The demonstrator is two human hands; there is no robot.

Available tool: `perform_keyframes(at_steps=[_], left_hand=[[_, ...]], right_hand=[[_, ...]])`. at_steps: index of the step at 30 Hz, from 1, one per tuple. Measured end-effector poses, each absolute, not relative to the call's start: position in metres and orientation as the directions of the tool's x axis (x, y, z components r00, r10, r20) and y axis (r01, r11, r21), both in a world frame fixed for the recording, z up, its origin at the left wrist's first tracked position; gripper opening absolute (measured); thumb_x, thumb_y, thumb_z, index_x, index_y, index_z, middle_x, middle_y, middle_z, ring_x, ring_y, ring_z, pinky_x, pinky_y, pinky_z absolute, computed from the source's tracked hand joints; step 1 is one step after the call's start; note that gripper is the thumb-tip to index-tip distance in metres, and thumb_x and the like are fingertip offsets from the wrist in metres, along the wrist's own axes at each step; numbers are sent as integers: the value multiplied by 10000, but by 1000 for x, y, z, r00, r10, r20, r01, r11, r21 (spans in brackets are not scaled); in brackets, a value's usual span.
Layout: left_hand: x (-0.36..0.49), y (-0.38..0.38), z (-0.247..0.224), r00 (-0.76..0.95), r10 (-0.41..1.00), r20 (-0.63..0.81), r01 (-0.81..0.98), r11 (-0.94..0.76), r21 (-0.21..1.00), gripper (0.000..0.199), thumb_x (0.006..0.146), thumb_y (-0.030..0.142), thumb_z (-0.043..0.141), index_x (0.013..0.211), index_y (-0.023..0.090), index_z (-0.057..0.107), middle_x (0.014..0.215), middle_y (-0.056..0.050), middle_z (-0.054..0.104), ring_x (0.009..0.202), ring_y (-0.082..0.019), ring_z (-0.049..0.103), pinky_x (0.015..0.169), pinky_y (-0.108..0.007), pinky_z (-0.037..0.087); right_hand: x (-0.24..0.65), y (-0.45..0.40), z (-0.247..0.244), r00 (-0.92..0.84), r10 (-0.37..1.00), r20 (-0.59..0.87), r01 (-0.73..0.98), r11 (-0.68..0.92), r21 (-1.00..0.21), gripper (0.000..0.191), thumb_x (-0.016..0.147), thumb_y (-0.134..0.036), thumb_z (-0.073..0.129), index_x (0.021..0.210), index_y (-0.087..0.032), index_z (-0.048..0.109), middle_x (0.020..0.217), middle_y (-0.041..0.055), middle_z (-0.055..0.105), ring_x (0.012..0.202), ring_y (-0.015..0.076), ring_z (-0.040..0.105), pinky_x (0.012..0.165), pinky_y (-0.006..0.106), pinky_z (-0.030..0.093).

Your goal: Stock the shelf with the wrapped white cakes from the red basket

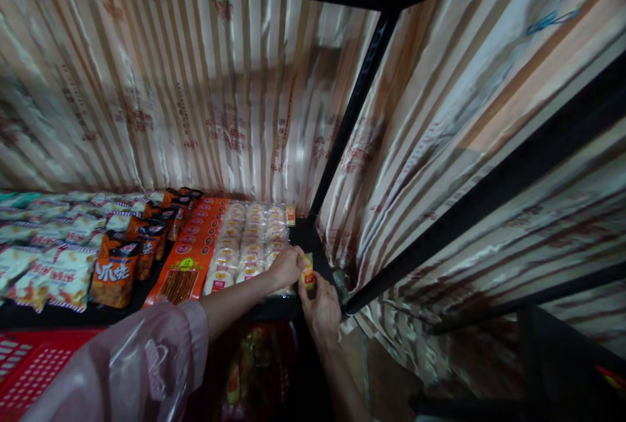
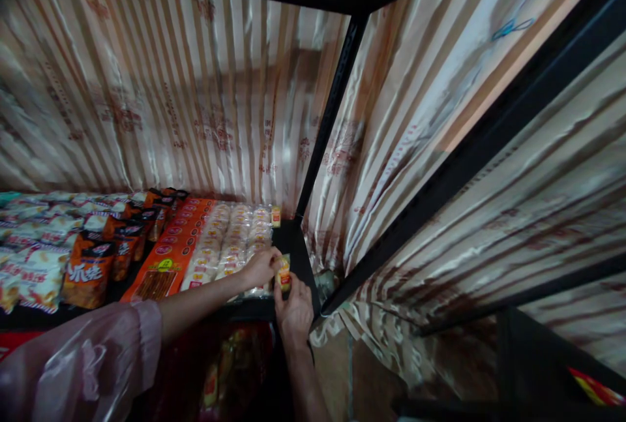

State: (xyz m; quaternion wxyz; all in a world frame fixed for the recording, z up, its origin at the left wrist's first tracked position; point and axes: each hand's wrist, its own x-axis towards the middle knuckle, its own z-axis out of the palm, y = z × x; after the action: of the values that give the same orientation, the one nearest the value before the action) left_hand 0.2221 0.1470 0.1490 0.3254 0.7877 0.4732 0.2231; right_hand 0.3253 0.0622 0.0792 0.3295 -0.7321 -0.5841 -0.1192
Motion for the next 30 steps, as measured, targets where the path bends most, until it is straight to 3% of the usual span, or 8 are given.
perform_keyframes(at_steps=[6,11,17,24,30], left_hand=[[244,174,147,459,888,26,668,-364,649,250,829,185,443,1018,127,597,986,-113,625,941,-212,589,848,-302,448],[253,190,145,486,874,-27,692,-366,623,361,790,109,431,1138,98,525,1060,-146,636,996,-230,593,889,-318,448],[257,204,144,556,828,-72,769,-480,422,357,747,154,505,1091,72,557,1072,-194,623,1040,-302,572,870,-373,467],[267,225,134,595,803,-47,774,-556,303,588,733,186,524,1290,26,426,1221,-199,566,1249,-276,419,1086,-381,278],[268,248,124,616,787,0,761,-596,257,650,788,196,426,1396,26,273,1425,-178,376,1398,-301,113,1131,-514,104]], right_hand=[[337,97,72,410,802,434,856,-175,-486,434,870,-418,378,1123,-111,551,887,101,618,661,165,578,641,275,448],[346,119,66,409,818,403,838,-162,-521,393,862,-363,390,1107,-101,550,871,113,611,668,182,598,620,279,457],[355,145,51,399,810,430,840,-135,-526,362,851,-334,416,1082,-97,562,874,141,621,713,206,606,637,288,471],[357,174,55,437,820,370,820,-195,-538,362,809,-268,470,1109,-83,554,915,151,632,767,216,623,661,289,465],[359,197,58,465,804,371,812,-219,-541,350,835,-303,454,1084,-95,585,891,163,651,780,239,636,659,303,455]])
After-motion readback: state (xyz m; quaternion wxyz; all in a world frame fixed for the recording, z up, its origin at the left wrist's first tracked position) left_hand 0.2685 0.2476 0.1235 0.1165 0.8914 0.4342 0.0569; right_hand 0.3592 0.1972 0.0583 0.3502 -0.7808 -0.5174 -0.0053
